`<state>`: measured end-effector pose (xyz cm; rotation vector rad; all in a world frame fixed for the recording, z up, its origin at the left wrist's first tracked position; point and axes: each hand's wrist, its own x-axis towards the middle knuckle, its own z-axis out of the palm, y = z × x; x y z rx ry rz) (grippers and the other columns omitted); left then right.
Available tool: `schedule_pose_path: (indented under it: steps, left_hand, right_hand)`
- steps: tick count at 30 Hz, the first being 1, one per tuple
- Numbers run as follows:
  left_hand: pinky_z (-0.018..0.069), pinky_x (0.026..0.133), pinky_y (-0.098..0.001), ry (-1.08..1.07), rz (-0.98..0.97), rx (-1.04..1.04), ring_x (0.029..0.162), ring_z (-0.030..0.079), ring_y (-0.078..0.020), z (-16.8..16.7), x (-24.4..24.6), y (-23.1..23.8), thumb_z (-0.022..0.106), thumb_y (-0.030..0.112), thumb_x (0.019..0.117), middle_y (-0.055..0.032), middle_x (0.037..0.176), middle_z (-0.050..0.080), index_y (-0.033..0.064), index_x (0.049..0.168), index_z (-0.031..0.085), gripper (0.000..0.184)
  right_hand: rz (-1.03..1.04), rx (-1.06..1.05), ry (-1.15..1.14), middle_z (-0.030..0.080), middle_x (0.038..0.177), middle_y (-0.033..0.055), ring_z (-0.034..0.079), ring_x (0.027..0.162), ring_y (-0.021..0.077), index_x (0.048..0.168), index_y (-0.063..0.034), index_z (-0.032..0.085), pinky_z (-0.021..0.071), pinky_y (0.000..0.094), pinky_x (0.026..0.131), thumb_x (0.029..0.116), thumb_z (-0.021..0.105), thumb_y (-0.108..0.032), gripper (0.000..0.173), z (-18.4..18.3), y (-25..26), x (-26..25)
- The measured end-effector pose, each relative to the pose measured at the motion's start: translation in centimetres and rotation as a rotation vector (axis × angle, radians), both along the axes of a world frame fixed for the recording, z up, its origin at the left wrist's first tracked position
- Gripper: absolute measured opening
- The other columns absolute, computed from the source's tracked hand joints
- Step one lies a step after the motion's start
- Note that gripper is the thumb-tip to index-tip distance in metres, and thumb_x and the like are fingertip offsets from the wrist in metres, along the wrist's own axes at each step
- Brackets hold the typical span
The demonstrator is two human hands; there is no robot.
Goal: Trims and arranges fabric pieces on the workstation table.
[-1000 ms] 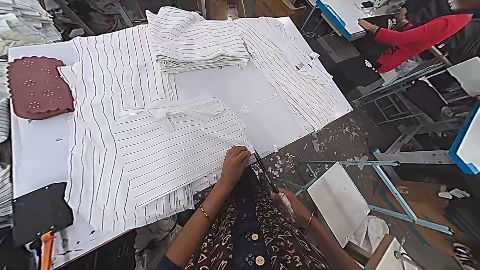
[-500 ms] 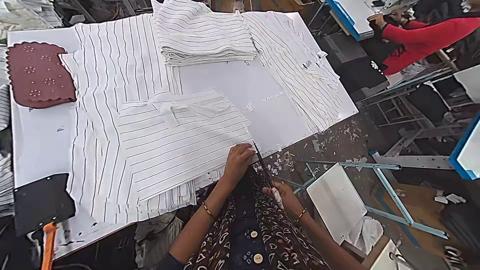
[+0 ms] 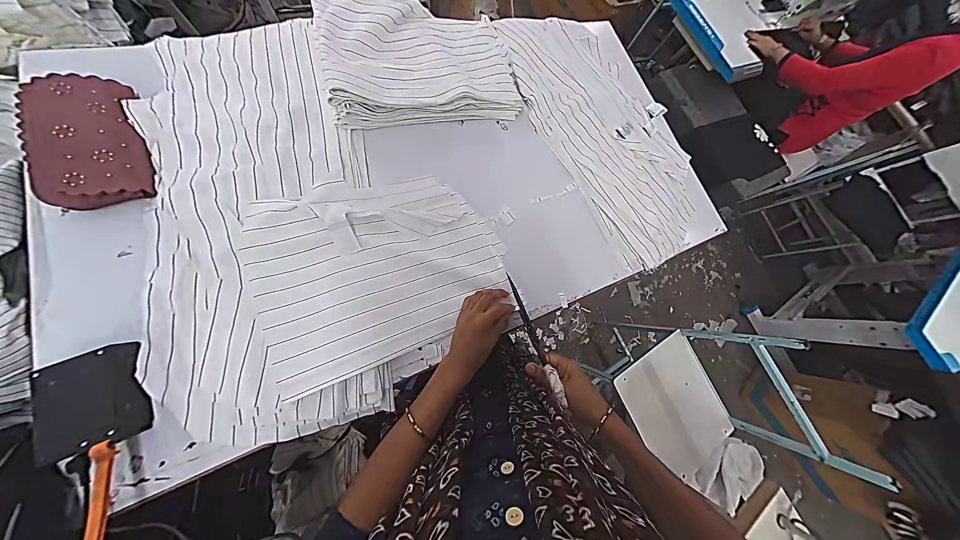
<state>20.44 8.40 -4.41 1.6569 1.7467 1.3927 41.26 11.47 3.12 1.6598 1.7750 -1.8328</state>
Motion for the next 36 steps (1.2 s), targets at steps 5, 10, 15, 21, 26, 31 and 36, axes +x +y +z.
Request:
schedule_pose_path:
  steps: [5,10,15,21,26,31,36]
  left_hand:
    - [0.0518,0.097,-0.0492,-0.003,0.002,0.003,0.11,0.069,-0.0337,-0.1,-0.1,0.0,0.068,0.01,0.0927,-0.015,0.114,0.074,0.0064,0.095,0.08,0.013]
    - [0.052,0.097,-0.0504,-0.009,-0.001,0.009,0.109,0.069,-0.0346,0.0,0.0,0.0,0.068,0.01,0.0929,-0.0149,0.113,0.074,0.0051,0.094,0.08,0.012]
    - [0.0521,0.097,-0.0508,-0.009,0.001,0.003,0.109,0.069,-0.035,0.3,0.1,0.1,0.068,0.009,0.0927,-0.0158,0.113,0.074,0.0038,0.094,0.079,0.012]
    - [0.0439,0.109,-0.0543,-0.027,0.019,-0.223,0.126,0.061,-0.0379,3.3,-3.3,-2.3,0.069,0.021,0.0957,-0.0191,0.132,0.066,0.0022,0.113,0.076,0.026]
    - [0.0362,0.111,-0.0646,0.066,0.745,-0.378,0.136,0.048,-0.0493,5.8,-12.1,-11.0,0.066,0.021,0.0967,-0.0285,0.145,0.053,-0.003,0.133,0.064,0.043]
    - [0.0526,0.093,-0.0515,-0.311,0.995,-0.565,0.101,0.067,-0.037,5.7,-15.7,-16.0,0.076,0.022,0.0924,-0.0276,0.117,0.066,-0.0102,0.144,0.045,0.069]
    - [0.0612,0.068,-0.0277,-1.093,0.797,-0.195,0.074,0.073,-0.0127,13.0,-13.7,-11.8,0.057,-0.002,0.0999,-0.0107,0.093,0.074,-0.0057,0.127,0.054,0.027]
  right_hand:
    - [-0.027,-0.045,0.014,0.05,0.062,-0.0077,0.049,0.053,0.0012,0.088,-0.0094,0.059,0.0429,0.0212,0.055,0.101,0.064,-0.036,0.03,0.2,0.6,-0.9]
    - [0.01,-0.013,-0.003,0.054,0.066,-0.0057,0.051,0.056,0.0024,0.095,-0.0068,0.062,0.0456,0.0221,0.058,0.1023,0.062,-0.036,0.03,0.3,0.9,-1.3]
    - [-0.155,-0.07,0.077,0.061,0.059,-0.0039,0.059,0.05,0.0042,0.093,-0.0043,0.06,0.051,0.0205,0.052,0.1073,0.054,-0.026,0.027,1.3,0.6,-2.2]
    - [0.191,0.472,-0.281,0.071,0.109,0.0243,0.069,0.1,0.0352,0.127,0.0062,0.062,0.0523,0.0523,0.092,0.101,0.06,-0.013,0.033,2.3,9.4,-5.2]
    - [0.263,0.882,-0.291,0.045,0.145,0.0391,0.047,0.134,0.054,0.146,0.0098,0.048,0.0378,0.0593,0.113,0.1029,0.057,-0.01,0.048,0.1,13.9,-7.9]
    - [0.449,1.033,0.3,0.067,0.129,0.0249,0.065,0.121,0.0399,0.126,0.0075,0.066,0.0509,0.0537,0.104,0.0983,0.054,-0.001,0.032,-0.7,7.3,-11.2]
    - [0.937,0.804,0.504,0.043,0.158,0.0221,0.037,0.146,0.0482,0.125,-0.0261,0.076,0.0349,0.0701,0.111,0.0903,0.07,-0.027,0.035,-0.8,-1.0,-13.5]
